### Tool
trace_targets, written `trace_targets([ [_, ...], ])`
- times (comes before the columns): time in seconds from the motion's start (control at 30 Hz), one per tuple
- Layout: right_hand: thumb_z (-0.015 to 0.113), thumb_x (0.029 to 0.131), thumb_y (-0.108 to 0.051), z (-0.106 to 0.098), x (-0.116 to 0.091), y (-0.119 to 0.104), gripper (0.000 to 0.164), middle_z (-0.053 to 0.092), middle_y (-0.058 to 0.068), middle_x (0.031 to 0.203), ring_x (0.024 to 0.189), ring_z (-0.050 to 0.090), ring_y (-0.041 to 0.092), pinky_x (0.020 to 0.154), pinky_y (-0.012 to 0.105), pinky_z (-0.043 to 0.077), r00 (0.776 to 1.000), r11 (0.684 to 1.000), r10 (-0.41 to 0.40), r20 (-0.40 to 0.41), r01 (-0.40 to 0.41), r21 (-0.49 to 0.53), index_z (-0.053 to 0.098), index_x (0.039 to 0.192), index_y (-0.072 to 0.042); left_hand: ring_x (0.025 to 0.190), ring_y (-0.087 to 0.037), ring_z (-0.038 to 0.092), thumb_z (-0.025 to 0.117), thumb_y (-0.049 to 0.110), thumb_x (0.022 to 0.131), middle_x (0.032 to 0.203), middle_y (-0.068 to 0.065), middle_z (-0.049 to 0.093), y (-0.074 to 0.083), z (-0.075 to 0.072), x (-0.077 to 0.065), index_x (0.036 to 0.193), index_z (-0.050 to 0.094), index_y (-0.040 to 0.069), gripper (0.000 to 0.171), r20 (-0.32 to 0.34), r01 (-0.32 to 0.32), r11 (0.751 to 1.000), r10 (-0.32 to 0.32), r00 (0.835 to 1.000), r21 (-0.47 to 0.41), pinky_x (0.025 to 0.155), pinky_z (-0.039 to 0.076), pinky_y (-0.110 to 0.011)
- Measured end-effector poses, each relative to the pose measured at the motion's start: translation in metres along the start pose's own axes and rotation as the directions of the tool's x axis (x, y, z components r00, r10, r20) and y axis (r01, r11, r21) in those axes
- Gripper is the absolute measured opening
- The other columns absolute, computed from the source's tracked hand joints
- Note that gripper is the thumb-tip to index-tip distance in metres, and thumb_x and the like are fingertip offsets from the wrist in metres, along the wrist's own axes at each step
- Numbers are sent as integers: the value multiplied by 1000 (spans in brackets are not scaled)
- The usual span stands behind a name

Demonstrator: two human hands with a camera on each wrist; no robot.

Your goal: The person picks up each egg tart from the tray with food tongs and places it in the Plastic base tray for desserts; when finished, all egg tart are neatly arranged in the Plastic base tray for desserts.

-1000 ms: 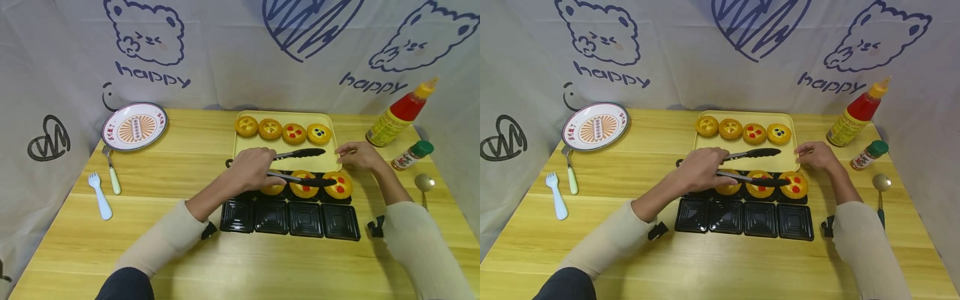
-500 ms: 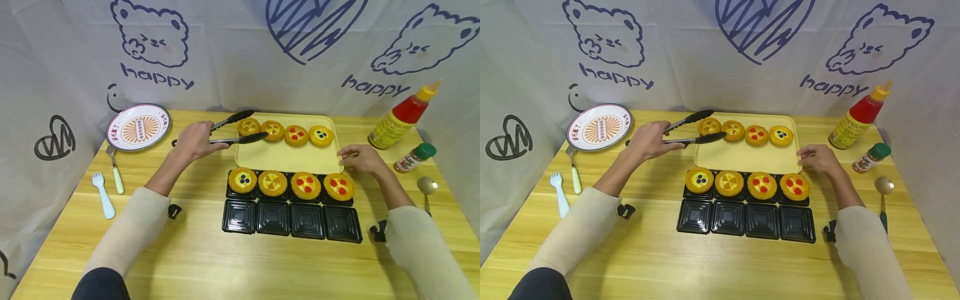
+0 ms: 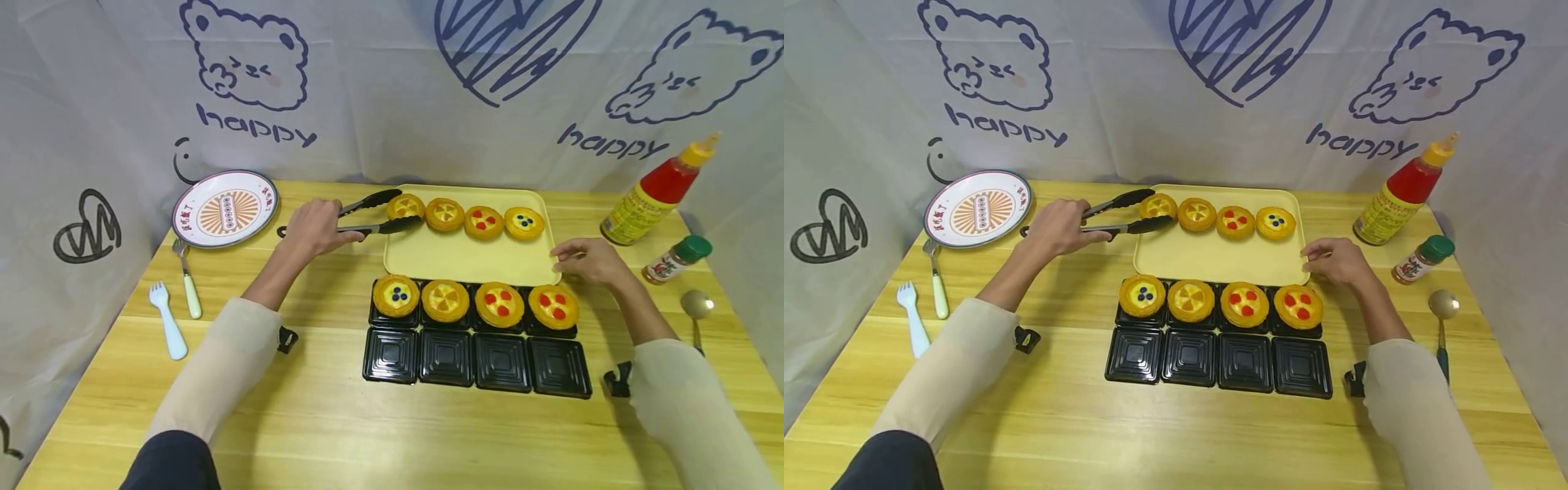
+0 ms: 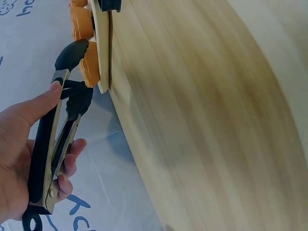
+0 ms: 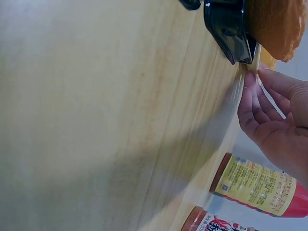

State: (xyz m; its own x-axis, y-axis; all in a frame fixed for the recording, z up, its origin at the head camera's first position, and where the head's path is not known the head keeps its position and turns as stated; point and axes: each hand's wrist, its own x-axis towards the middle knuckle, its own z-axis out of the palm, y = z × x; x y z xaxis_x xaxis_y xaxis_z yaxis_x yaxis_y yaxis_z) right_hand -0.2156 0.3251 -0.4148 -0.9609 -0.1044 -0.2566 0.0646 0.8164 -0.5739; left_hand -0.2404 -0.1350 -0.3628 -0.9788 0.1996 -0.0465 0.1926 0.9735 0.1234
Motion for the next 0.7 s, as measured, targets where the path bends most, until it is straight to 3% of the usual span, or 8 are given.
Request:
trace_targets([
  [0.2,68,87,-20,0,1,0,38,61,22,105,85,56,25,62,23,45,1000,1000,-9,2,9,-3,61,115,5,60,-19,46,68,58,78,70,-5,51,-2,-5,-11,93,59,6,56,-29,-22,1000,22,999,10,50,34,-28],
  [0.3,68,87,-21,1,1,0,38,61,22,105,84,56,23,62,22,45,1000,1000,-13,6,13,-1,61,114,5,61,-20,49,68,58,79,72,-7,54,-6,-10,-22,99,61,4,59,-47,-41,999,41,998,-17,51,36,-29],
  [0.5,68,87,-21,1,1,-1,38,61,22,104,82,56,20,61,23,45,1000,1000,-13,7,13,5,61,114,5,78,-28,63,70,55,78,97,-15,69,-17,-22,-58,119,60,1,68,-74,-107,989,99,992,-107,65,50,-37],
  [0.7,67,87,-20,0,1,-2,36,60,21,104,82,55,22,61,23,45,1000,1000,-11,-2,11,-4,62,114,4,65,-18,52,77,49,74,83,-8,65,-29,-26,-99,109,64,4,58,-119,-224,964,208,971,-140,59,42,-32],
])
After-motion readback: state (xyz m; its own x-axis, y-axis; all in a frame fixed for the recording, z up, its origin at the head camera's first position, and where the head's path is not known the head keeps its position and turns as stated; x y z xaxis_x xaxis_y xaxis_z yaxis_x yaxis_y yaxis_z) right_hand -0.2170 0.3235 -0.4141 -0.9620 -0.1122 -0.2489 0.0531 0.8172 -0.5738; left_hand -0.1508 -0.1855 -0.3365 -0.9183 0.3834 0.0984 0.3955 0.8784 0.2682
